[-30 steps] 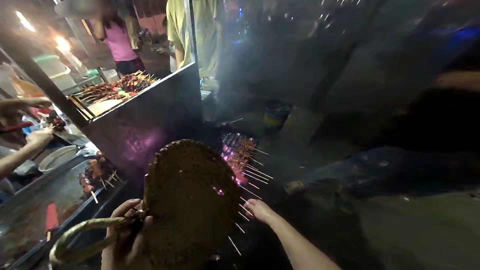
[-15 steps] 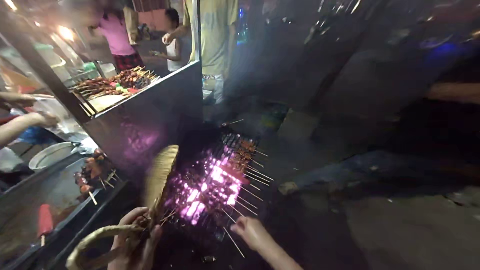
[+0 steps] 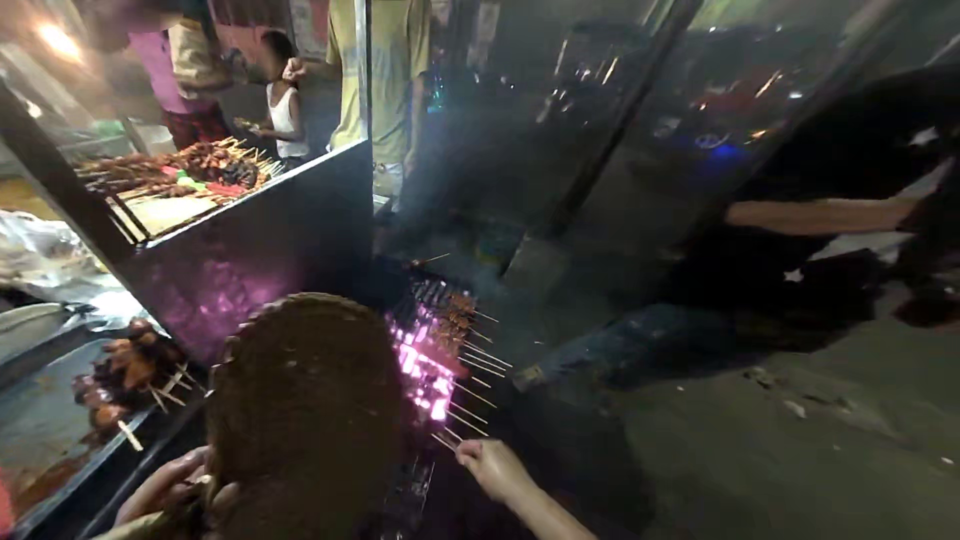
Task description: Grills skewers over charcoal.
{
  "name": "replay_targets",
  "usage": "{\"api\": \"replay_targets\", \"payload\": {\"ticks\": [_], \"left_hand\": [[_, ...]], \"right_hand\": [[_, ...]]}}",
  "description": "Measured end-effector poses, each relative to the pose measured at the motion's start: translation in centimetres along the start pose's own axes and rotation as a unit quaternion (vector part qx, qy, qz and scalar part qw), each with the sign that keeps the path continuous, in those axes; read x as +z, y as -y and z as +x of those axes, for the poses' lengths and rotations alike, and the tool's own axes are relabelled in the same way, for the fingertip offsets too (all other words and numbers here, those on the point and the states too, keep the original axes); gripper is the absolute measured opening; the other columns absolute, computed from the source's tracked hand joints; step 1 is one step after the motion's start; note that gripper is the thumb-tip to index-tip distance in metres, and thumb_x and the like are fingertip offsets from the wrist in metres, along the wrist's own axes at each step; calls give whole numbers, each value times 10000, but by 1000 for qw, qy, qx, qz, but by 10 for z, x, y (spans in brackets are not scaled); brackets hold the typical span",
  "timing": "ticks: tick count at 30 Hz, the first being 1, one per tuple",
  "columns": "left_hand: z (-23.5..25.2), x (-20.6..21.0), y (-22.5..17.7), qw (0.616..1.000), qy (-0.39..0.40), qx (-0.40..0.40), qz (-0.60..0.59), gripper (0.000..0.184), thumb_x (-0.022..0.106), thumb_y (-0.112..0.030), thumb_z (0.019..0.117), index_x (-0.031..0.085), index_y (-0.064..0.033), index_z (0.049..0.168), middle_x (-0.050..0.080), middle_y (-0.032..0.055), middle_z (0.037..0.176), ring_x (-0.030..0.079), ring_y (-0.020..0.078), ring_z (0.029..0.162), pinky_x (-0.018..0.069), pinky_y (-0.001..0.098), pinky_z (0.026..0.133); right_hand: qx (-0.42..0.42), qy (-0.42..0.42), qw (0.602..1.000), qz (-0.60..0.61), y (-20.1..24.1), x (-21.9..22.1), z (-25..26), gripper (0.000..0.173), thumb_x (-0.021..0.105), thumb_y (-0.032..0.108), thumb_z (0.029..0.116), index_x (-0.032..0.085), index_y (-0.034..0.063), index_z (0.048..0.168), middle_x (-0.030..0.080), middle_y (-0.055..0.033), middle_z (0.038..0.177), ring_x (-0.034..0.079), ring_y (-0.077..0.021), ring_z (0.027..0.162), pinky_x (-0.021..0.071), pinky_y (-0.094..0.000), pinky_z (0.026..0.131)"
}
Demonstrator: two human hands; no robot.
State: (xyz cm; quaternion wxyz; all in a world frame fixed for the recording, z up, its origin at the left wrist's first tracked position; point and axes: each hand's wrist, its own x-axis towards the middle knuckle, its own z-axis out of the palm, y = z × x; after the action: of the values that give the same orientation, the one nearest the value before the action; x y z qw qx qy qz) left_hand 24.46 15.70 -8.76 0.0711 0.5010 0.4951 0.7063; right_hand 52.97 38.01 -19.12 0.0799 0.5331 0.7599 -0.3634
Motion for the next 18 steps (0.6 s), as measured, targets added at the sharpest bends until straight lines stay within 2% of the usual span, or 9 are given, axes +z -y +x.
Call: {"api": "replay_targets", "payload": {"ticks": [2,3,7,9,11,15,18], "left_hand": [[5,2,-5,999,-4,30,39,363,666,-170,984,628,-294,1322,641,-240,1248,605,-83,1096,518,143,926],[5,5,-11,998,10,28,49,368,664,-166,989,596,-282,1332,631,-242,1256,597,-82,1118,513,149,955],[9,22,-33,999,29,-26,-21,399,652,-140,981,578,-292,1342,654,-223,1257,599,-57,1152,483,147,996],[6,35,-24,999,2,5,39,414,648,-129,991,565,-279,1368,628,-222,1299,591,-59,1168,499,154,995],[4,59,-22,996,-49,5,80,376,677,-142,972,626,-273,1321,660,-222,1224,620,-66,1081,527,153,922],[3,93,-32,998,-15,-6,64,404,614,-145,1014,534,-281,1386,642,-214,1292,597,-46,1177,489,170,1017],[6,108,-24,995,-46,4,89,405,636,-144,1001,567,-296,1370,636,-232,1281,593,-63,1159,493,150,990]], "right_hand": [[4,-39,999,-20,-5,-31,21,359,509,286,1083,688,103,1336,685,-160,1327,624,-311,1282,449,-520,1125],[6,-64,997,-30,-9,-46,34,360,499,278,1086,684,105,1343,681,-159,1335,619,-316,1290,445,-524,1128],[27,-103,992,-63,-30,-90,90,365,458,257,1102,667,105,1359,670,-169,1348,606,-332,1303,446,-533,1119],[21,-81,992,-93,-41,-99,113,371,446,247,1104,660,105,1372,659,-177,1364,596,-344,1317,442,-544,1122],[-8,-38,992,-118,-51,-102,128,375,451,245,1099,659,93,1371,651,-194,1372,584,-359,1330,428,-556,1134],[-63,40,989,-125,-61,-110,133,373,468,267,1095,675,99,1356,660,-188,1362,588,-342,1328,413,-549,1147],[-69,59,984,-150,-66,-118,140,369,457,265,1095,688,81,1316,672,-197,1326,606,-357,1294,444,-564,1108]]}}
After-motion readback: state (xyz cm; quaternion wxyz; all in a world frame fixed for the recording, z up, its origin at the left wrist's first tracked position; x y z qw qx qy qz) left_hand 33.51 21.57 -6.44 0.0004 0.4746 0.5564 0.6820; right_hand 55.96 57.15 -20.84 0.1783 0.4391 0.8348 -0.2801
